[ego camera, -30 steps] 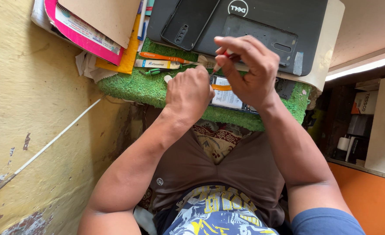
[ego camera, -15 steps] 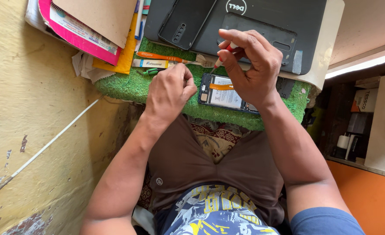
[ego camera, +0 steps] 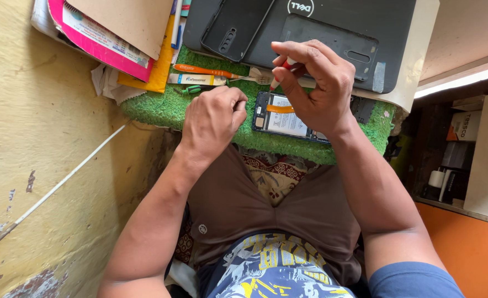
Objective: The person pries open the back of a smartphone on a repair mat using a red-handled pry tool, then powers the phone on and taps its screen. They use a screwdriver to unscrew internal components, remove the back cover, and work on the exposed battery and internals.
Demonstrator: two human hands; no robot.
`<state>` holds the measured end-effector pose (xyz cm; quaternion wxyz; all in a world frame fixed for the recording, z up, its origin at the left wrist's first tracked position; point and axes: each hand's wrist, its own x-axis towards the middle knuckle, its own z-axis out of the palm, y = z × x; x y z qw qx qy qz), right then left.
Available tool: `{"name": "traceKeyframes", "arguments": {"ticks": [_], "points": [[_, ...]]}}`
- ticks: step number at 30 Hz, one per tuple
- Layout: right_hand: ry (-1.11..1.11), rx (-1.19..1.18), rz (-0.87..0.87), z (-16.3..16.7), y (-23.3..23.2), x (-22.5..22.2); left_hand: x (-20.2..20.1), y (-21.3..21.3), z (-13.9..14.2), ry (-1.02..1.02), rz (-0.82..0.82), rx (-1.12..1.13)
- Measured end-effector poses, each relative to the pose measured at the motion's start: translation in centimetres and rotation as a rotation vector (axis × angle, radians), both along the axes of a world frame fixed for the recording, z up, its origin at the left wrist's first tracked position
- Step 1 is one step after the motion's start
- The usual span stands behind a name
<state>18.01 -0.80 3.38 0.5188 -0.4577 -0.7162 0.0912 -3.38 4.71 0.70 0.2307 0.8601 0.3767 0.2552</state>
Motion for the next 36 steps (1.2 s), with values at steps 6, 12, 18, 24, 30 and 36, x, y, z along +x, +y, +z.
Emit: {"name": "traceKeyframes", "arguments": {"ticks": [6, 12, 18, 24, 30, 36], "points": [[0.007, -0.077, 0.087, 0.3, -0.2, -0.1, 0.2, -0.4, -0.1, -0.012, 0.011, 0.016], [-0.012, -0.105, 0.126, 0.5, -0.1, -0.4, -0.3, -0.7, -0.2, -0.024, -0.014, 0.054], [-0.055, -0.107, 0.108, 0.4, -0.2, -0.5, -0.7, -1.1, -0.4, -0.077, -0.004, 0.026], [-0.133, -0.069, 0.057, 0.3, -0.1, -0.6, -0.9, -2.1, 0.0, -0.098, -0.034, 0.009], [-0.152, -0.094, 0.227, 0.7, -0.1, 0.0, -0.6, -3.6, 0.3, -0.143, -0.055, -0.153], [-0.071, -0.139, 0.315, 0.9, -0.2, -0.1, -0.5, -3.7, -0.1, -0.138, -0.045, -0.107]]}}
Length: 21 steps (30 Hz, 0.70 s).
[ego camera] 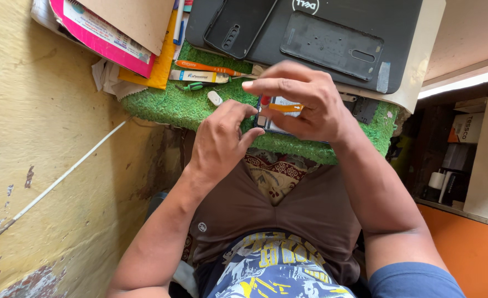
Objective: The person pries open the back of a smartphone on a repair mat using a red-handled pry tool, then powers the phone on and taps its screen. They use a screwdriver to unscrew internal components, remove the back cover, and work on the exposed battery and internals.
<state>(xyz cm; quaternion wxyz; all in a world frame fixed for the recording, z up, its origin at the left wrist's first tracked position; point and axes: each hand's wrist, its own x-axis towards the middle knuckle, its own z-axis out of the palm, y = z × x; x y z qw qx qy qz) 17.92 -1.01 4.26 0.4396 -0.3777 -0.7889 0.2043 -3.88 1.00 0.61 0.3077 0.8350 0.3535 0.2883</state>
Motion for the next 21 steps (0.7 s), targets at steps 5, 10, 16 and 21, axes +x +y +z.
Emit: {"name": "traceKeyframes", "arguments": {"ticks": [5, 10, 16, 21], "points": [[0.02, -0.002, -0.089, 0.0, 0.0, -0.4, 0.0, 0.1, 0.2, -0.003, -0.007, -0.053], [0.047, -0.021, 0.041, 0.3, -0.1, -0.2, -0.1, 0.4, 0.6, -0.008, -0.027, -0.079], [0.026, 0.04, -0.067, 0.1, 0.2, -0.5, 0.4, 1.7, 0.0, 0.007, -0.052, 0.019], [0.039, 0.041, 0.06, 0.5, 0.1, -0.3, 1.0, 2.6, -0.3, 0.068, -0.072, 0.002]]}}
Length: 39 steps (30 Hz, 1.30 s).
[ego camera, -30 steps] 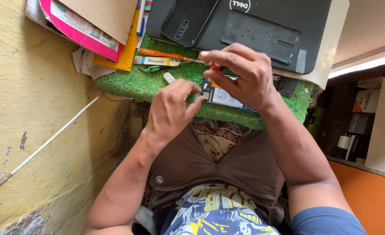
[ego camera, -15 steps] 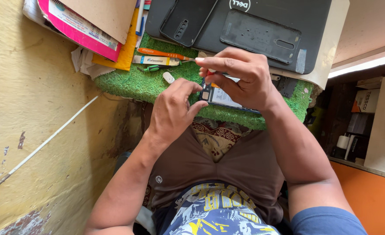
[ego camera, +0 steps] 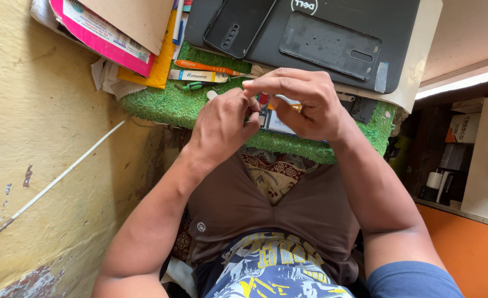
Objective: The person pries open the back of a smartphone on a repair mat using a red-handled pry tool, then powers the phone on and taps its screen. They use a screwdriver to unscrew internal components, remove the back cover, and work on the exposed battery and internals.
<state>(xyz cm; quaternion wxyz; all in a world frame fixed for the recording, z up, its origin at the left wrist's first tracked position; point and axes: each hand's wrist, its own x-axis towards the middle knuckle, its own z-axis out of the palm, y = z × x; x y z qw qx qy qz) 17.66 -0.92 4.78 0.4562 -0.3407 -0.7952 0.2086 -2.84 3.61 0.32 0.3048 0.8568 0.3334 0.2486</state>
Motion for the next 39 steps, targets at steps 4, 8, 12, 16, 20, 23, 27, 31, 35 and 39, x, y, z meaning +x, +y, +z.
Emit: {"name": "traceKeyframes", "arguments": {"ticks": [4, 8, 12, 16, 20, 23, 27, 31, 35, 39], "points": [[0.01, -0.011, -0.098, -0.2, 0.2, -0.4, 0.3, 0.8, 0.3, 0.061, -0.052, 0.061], [0.011, -0.02, -0.115, -0.1, 0.0, 0.0, 1.2, 1.4, 0.5, 0.127, -0.037, 0.076], [0.013, -0.064, -0.051, 0.2, 0.0, 0.4, 1.7, 1.3, 0.4, 0.172, -0.01, -0.012], [0.005, -0.076, -0.146, 0.1, 0.1, 0.1, 2.0, 1.3, 0.3, 0.225, -0.014, 0.05], [0.07, -0.103, -0.109, 0.1, 0.1, 0.3, 2.4, 1.0, 0.1, 0.245, 0.031, 0.041], [0.053, -0.102, -0.06, 0.2, 0.0, 0.5, 2.3, 0.9, 0.0, 0.293, 0.035, -0.004], [0.004, -0.027, -0.107, 0.1, 0.2, 0.3, 2.3, 0.6, -0.1, 0.153, 0.027, 0.162], [0.072, -0.122, -0.12, 0.0, 0.0, 0.2, 2.6, 0.5, 0.0, 0.267, 0.063, 0.124], [0.068, -0.125, -0.004, 0.2, -0.1, 0.7, 2.6, 0.5, 0.1, 0.359, 0.059, 0.034], [-0.025, -0.033, -0.134, -0.1, 0.3, 0.6, 2.6, 0.2, 0.1, 0.285, 0.065, 0.127]]}}
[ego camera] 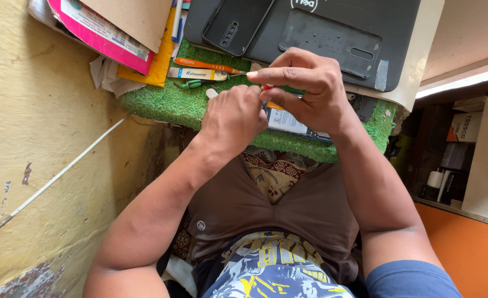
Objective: The person pries open the back of a smartphone on a repair mat using a red-handled pry tool, then powers the phone on and taps its screen. They use a screwdriver to unscrew internal components, remove the back cover, and work on the exposed battery and internals.
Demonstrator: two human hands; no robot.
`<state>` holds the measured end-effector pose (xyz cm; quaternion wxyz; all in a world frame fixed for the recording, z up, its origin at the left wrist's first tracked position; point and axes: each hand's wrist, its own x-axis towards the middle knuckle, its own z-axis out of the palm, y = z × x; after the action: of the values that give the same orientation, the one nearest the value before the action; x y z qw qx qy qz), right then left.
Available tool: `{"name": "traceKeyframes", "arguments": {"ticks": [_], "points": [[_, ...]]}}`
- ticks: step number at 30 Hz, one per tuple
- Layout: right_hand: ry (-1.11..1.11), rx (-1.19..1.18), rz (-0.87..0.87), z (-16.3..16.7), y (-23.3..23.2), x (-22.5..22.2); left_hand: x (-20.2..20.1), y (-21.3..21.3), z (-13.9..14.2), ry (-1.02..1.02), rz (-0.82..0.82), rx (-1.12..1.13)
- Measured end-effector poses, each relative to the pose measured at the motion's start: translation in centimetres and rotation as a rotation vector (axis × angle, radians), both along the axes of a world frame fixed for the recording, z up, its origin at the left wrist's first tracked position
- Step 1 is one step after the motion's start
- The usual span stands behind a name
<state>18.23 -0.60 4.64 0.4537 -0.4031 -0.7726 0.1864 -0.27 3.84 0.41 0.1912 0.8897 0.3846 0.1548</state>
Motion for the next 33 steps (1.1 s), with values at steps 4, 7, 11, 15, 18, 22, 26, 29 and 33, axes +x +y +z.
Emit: {"name": "traceKeyframes", "arguments": {"ticks": [4, 7, 11, 15, 18, 22, 26, 29, 33], "points": [[0.082, -0.029, -0.025, -0.4, 0.0, 0.5, 0.3, 0.1, -0.1, 0.054, 0.028, -0.036], [0.26, -0.032, -0.058, -0.8, -0.4, 1.0, 0.3, 0.1, -0.2, 0.07, 0.014, -0.047], [0.33, -0.003, -0.121, -1.1, -0.4, 1.5, 0.3, 0.2, -0.5, 0.073, 0.003, -0.044], [0.341, -0.01, -0.134, -1.2, -0.4, 1.5, -0.4, 0.2, -0.8, -0.025, -0.044, -0.037], [0.357, -0.029, -0.131, -1.3, -0.6, 1.4, -1.0, 0.2, -1.1, -0.13, -0.073, -0.044], [0.341, -0.025, -0.131, -1.3, -0.4, 1.4, -2.3, 1.3, -0.9, -0.26, -0.092, -0.128], [0.351, -0.038, -0.113, -1.4, -0.3, 1.2, -3.7, 1.9, -0.6, -0.324, -0.072, -0.103], [0.355, -0.051, -0.107, -1.4, -0.4, 1.1, -3.8, 1.7, -0.6, -0.256, -0.078, -0.063], [0.305, -0.036, -0.126, -1.2, -0.4, 1.1, -3.7, 1.4, -0.5, -0.243, -0.083, 0.017]]}}
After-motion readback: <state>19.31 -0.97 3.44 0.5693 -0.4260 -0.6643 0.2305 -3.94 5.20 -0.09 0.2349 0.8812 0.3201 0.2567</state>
